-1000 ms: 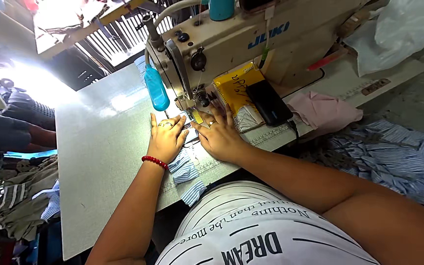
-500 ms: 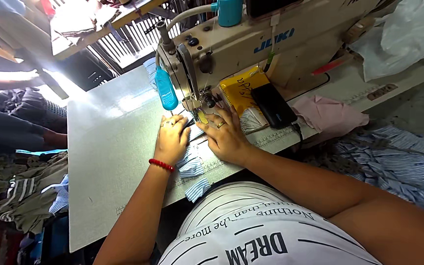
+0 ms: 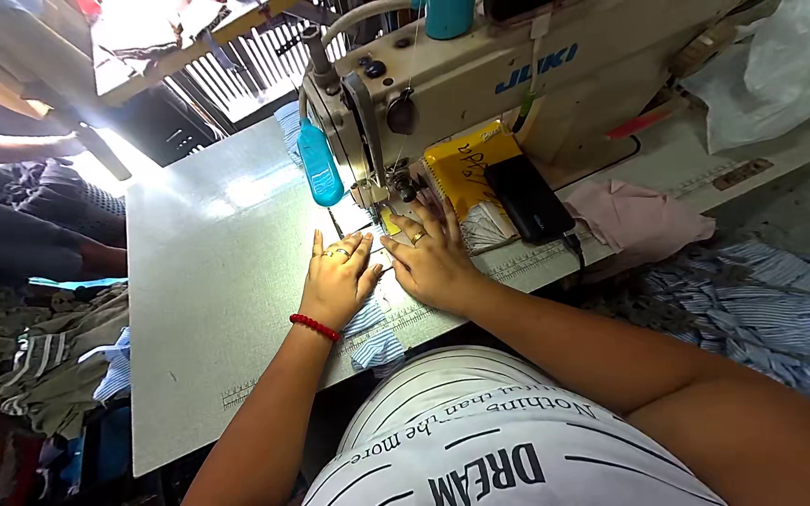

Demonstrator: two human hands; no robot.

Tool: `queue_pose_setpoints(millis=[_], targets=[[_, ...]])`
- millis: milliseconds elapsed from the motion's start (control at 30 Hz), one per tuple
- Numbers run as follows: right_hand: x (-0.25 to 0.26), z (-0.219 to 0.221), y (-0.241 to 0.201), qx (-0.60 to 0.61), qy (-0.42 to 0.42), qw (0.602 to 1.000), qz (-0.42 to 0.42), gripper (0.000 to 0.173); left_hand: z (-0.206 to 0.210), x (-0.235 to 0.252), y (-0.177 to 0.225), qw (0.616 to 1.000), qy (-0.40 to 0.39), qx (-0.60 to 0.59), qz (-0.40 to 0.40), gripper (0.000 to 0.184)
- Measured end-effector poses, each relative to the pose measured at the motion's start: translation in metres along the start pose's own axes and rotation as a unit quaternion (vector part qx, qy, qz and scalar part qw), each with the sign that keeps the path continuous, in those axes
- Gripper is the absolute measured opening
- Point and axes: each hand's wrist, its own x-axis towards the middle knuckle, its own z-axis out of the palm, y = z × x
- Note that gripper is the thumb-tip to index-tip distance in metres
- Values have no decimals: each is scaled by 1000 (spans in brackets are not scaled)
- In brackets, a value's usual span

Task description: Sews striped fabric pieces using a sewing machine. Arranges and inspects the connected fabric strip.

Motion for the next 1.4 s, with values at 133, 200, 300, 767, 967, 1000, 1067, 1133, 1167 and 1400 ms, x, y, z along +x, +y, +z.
queue_pose_setpoints(millis=[133,200,300,767,967,1000,1067,1133,1167,1400], targets=[[2,-2,-2,-18,-23,1000,10,46,-2,5,-4,1000,-11,11,1,58],[2,-2,-2,-22,-24,999,8,46,-3,6,-4,1000,-15,12,-1,58],[2,-1,-3,-24,-17,1000,10,46,-2,6,-4,1000,-13,10,-5,58],[2,-4,-5,-22,-33,999,29,48,-3,10,-3,1000,-19,23,1,60],[3,-4,-5,-24,-36,999,29,48,-3,18,-9,999,-27,36,-4,59],[3,-4,-5,-24,-35,999,28,48,-3,20,-10,999,-28,37,-7,60],[2,-4,-5,-20,-31,999,26,47,-4,24,-14,999,-32,39,-9,60],[2,-4,-5,-21,-35,999,26,47,-3,27,-20,999,-29,31,-5,59],[2,-4,-5,-22,-36,999,25,47,-4,29,-23,999,-29,26,-2,59],[2,-3,-3,-19,-36,999,16,47,-6,42,-39,998,-56,31,2,59]])
